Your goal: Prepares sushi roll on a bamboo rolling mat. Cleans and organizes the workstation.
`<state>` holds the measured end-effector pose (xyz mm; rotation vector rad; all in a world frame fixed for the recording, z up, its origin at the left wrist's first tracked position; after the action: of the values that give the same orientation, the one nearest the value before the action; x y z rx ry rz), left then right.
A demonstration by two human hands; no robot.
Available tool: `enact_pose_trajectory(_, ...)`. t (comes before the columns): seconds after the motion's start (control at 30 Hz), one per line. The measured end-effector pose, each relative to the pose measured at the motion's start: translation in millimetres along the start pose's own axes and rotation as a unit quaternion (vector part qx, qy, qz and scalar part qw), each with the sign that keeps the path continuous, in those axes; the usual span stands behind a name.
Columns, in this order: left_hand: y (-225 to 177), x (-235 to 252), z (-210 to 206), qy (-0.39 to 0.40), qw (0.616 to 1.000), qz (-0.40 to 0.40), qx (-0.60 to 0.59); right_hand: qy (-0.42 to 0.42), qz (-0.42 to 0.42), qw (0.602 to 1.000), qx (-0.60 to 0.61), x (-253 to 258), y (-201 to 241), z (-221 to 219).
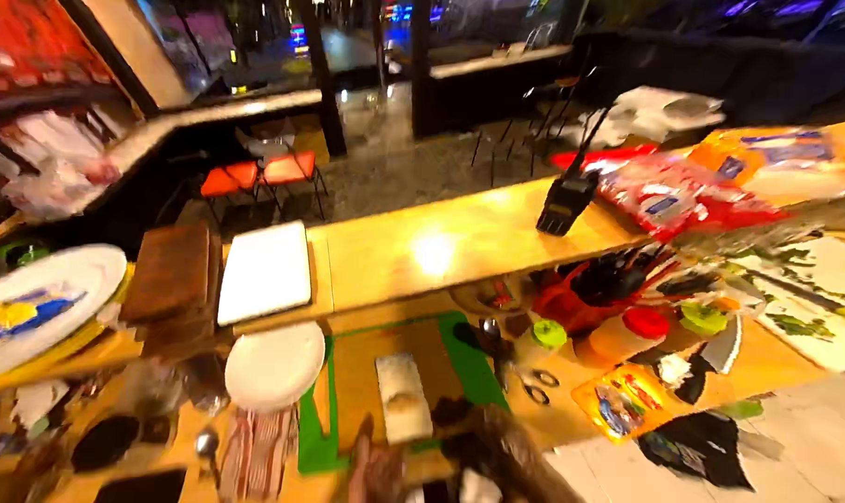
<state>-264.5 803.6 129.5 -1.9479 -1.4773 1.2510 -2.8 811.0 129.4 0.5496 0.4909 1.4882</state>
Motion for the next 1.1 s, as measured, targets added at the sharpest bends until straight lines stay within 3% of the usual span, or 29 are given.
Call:
enact_pose_trajectory(0.13, 11.0, 19.3, -14.9, -0.133, 0.989, 0.042, -0.053, -0.006, -0.014, 0.998, -0.061, -7.8, 5.1, 1.3)
enact_pose_trajectory(0.27, 21.4, 22.8, -17.5, -0.154, 0.984, 0.020, -0.083, 0.030, -0.119, 0.990, 0.067, -6.8, 22.0, 13.8)
enact_pose_trajectory(0.33, 23.2, 20.7, -15.1, -0.147, 0.983, 0.022, -0.103, 0.102, -0.243, 0.955, 0.140, -6.6, 35.0, 16.6)
enact_pose_trajectory(0.43, 24.0, 18.5, -11.7, -0.135, 0.983, 0.022, -0.126, 0.172, -0.370, 0.855, 0.320, -9.2, 44.6, 4.5)
enact_pose_trajectory(0.63, 26.3, 22.4, -12.2, -0.150, 0.983, 0.027, -0.103, 0.158, -0.361, 0.746, 0.537, -17.7, 51.4, -21.2)
enact_pose_trajectory(0.83, 24.0, 21.4, -10.4, -0.141, 0.987, 0.037, -0.068, 0.136, -0.381, 0.725, 0.557, -8.7, 64.1, -31.0)
enact_pose_trajectory(1.0, 4.1, -1.0, -7.7, -0.020, 0.989, 0.119, 0.088, 0.142, -0.377, 0.710, 0.577, -4.9, 71.0, -33.4)
enact_pose_trajectory(1.1, -5.9, -5.1, -4.1, -0.058, 0.986, 0.105, 0.119, 0.136, -0.376, 0.693, 0.599, -4.6, 74.4, -29.8)
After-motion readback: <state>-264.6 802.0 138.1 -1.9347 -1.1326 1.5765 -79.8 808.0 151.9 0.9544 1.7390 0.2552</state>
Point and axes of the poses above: each hand's wrist, its own x-axis towards the middle knuckle, its own z-axis out of the back of the hand, y = z × x, the point moved 4 cm from there along x, towards the middle knuckle, and after that the axes turned 15 degrees about -z, right-handed, at the moved point
